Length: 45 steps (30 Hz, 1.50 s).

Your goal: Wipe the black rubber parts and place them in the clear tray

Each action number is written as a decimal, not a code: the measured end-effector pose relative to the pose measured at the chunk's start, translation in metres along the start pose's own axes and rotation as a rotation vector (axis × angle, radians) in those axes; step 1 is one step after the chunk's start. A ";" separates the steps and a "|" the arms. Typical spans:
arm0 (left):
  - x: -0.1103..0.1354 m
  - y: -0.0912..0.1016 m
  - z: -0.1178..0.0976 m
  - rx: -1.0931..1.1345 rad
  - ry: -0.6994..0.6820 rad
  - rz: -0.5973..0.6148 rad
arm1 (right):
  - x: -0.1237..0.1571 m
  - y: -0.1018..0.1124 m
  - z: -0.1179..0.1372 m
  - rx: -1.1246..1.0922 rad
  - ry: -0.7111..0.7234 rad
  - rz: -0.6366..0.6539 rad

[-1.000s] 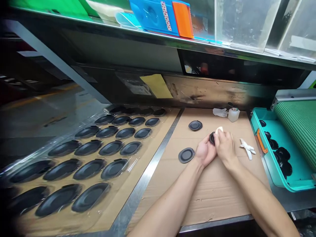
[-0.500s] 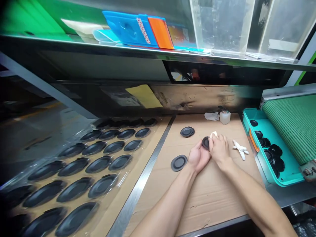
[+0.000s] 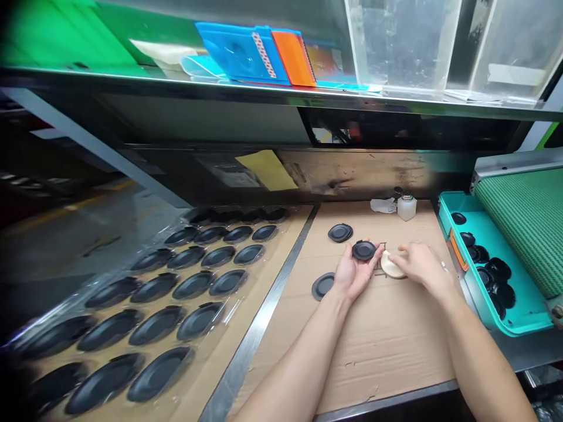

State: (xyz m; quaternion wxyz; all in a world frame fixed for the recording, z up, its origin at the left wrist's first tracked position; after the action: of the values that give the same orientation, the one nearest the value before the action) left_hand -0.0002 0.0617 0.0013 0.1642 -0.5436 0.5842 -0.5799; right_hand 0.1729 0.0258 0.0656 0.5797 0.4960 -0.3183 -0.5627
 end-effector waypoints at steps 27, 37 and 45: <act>0.015 -0.002 0.030 -0.558 -0.087 0.027 | -0.007 -0.034 0.035 -0.337 0.225 -0.248; 0.011 0.002 0.022 -0.634 -0.126 -0.042 | -0.005 -0.031 0.032 -0.199 0.271 -0.119; 0.011 0.010 0.017 -0.957 -0.267 -0.065 | -0.003 -0.035 0.043 -0.046 0.292 -0.171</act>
State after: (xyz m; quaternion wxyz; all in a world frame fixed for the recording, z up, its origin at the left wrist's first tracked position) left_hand 0.0053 0.0422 -0.0069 -0.0484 -0.6455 0.7415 -0.1766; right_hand 0.1207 0.0234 0.0465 0.5812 0.5843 -0.1742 -0.5390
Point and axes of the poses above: each hand's wrist, its own x-axis away from the middle knuckle, its own y-axis out of the back of the hand, z = x × y, the point moved 4 cm from there along -x, towards the middle knuckle, and after that the axes turned 6 degrees about y, right-handed, at the moved point
